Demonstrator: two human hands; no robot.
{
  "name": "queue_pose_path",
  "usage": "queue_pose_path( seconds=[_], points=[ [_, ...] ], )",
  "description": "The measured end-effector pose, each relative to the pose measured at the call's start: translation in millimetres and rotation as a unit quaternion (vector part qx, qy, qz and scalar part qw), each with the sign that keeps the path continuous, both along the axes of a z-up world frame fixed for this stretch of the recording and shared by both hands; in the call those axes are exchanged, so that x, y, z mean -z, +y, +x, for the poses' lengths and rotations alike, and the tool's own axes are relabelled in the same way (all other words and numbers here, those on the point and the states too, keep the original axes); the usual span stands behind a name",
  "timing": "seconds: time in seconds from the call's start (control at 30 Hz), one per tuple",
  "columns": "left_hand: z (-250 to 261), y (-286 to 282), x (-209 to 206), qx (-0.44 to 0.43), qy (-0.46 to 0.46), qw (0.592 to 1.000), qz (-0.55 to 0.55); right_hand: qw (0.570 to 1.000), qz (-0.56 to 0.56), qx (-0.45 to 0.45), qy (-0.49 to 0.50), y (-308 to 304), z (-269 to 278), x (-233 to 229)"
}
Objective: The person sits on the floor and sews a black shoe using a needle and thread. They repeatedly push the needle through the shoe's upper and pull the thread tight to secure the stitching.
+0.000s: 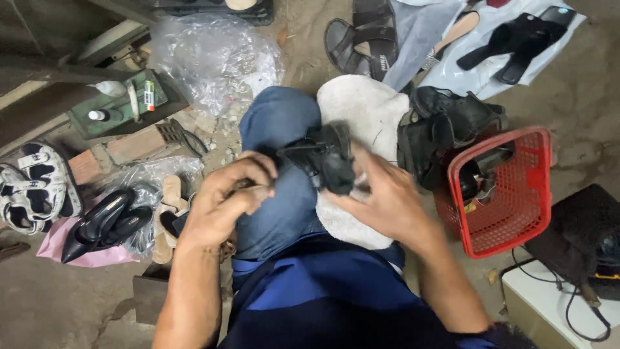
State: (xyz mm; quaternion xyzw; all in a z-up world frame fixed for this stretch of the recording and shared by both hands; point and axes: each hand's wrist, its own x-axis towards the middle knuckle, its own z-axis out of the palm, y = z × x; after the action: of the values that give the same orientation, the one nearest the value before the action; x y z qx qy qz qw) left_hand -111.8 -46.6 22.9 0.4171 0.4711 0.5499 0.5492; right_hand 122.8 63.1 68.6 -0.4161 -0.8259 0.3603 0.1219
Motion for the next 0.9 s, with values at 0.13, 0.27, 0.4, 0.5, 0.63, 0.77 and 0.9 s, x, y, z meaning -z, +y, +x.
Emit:
queue_pose_path(
  seconds=[0.13,0.27,0.4,0.5,0.63,0.77,0.9],
  points=[
    [5,-13,6,-0.099,-0.101,0.990,0.021,0.979,-0.196,-0.044,-0.042,27,35,-7],
    [22,2,-8,-0.082,-0.195,0.973,0.092,0.975,-0.217,-0.038,0.027,41,56,4],
    [35,6,4,-0.045,-0.286,0.949,0.127,0.961,-0.217,0.118,0.121,44,76,11],
    [28,0,0,-0.043,0.001,0.997,0.065,0.972,0.190,0.113,-0.076,44,69,14],
    [45,-3,-5,-0.131,0.133,0.982,-0.029,0.996,0.015,0.072,0.052,32,25,7],
    [56,6,-24,-0.181,0.250,0.951,-0.010,0.990,-0.125,-0.011,0.059,28,1,8],
    [59,2,-12,-0.131,0.296,0.943,-0.079,0.956,-0.249,0.042,0.147,24,28,25]
  ],
)
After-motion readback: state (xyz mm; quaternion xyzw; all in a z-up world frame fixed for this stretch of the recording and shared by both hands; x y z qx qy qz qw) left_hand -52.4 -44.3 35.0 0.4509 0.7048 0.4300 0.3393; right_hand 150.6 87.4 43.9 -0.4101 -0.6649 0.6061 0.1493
